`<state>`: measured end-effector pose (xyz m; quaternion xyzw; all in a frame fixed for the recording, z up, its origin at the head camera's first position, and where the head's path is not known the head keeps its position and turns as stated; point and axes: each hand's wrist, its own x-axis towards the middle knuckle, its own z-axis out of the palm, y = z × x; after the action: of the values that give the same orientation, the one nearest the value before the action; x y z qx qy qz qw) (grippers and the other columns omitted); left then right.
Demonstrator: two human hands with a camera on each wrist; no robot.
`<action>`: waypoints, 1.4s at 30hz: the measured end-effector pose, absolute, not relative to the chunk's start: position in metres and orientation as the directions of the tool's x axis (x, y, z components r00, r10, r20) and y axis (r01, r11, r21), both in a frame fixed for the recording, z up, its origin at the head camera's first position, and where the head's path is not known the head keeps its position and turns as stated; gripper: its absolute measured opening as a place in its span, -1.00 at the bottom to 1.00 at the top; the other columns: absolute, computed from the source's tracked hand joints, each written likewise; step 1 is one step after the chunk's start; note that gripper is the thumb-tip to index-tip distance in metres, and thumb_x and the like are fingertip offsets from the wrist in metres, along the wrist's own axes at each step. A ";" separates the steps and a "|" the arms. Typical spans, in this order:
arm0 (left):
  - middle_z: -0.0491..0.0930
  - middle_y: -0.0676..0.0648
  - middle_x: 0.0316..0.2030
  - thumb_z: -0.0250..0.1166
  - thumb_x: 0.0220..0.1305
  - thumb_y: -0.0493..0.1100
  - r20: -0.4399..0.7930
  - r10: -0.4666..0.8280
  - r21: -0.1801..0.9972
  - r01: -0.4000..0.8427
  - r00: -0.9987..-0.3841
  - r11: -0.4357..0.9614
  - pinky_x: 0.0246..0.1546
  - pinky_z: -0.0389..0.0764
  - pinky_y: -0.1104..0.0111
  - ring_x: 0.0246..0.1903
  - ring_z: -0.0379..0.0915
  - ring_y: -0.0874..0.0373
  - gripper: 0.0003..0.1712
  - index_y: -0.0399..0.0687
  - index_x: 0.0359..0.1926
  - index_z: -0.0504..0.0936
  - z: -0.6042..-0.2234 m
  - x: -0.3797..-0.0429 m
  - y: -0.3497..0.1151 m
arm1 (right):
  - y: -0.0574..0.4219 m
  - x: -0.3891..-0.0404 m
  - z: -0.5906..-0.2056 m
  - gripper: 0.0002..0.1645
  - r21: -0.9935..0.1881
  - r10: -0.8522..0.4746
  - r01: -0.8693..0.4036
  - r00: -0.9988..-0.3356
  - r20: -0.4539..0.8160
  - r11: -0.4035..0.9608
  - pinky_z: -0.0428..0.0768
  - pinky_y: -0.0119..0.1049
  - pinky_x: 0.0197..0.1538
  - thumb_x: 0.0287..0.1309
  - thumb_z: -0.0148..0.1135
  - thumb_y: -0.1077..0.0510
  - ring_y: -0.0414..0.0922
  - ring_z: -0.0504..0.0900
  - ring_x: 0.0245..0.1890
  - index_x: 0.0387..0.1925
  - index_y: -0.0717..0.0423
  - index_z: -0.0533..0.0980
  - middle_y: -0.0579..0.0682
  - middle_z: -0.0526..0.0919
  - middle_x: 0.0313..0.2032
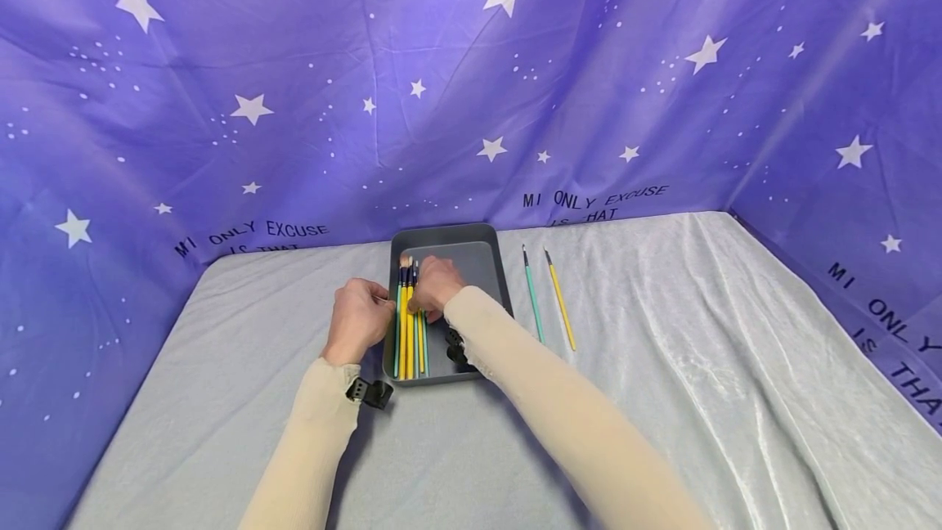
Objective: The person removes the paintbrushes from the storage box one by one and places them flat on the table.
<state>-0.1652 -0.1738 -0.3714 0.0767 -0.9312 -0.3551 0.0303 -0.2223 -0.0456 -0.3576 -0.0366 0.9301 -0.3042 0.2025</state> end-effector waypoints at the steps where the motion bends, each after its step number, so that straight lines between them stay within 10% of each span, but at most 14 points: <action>1: 0.77 -0.20 -0.37 0.26 0.26 -0.32 0.003 -0.161 0.665 -0.119 -0.987 0.738 -0.53 0.53 0.37 -0.48 0.62 0.07 -0.75 -0.34 -0.12 0.78 -0.371 -0.165 -0.174 | -0.046 -0.223 -0.358 -0.68 -0.588 -0.187 0.070 -0.912 -0.365 0.806 0.72 -0.27 -0.44 0.05 0.56 0.19 -0.03 0.78 -0.55 -0.24 0.28 0.61 0.11 0.70 -0.45; 42: 0.76 -0.20 -0.38 0.26 0.27 -0.30 -0.015 -0.177 0.670 -0.142 -0.984 0.729 -0.53 0.55 0.35 -0.51 0.62 0.10 -0.76 -0.34 -0.13 0.77 -0.372 -0.165 -0.174 | -0.028 -0.219 -0.355 -0.78 -0.741 -0.223 0.208 -0.871 -0.437 0.638 0.77 -0.14 -0.26 0.23 0.35 0.24 -0.11 0.66 -0.68 -0.45 0.26 0.51 0.06 0.59 -0.58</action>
<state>-0.1647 -0.1735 -0.3718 0.0858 -0.9293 -0.3582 0.0249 -0.2187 -0.0276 -0.3549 -0.0045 0.8688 -0.4253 0.2535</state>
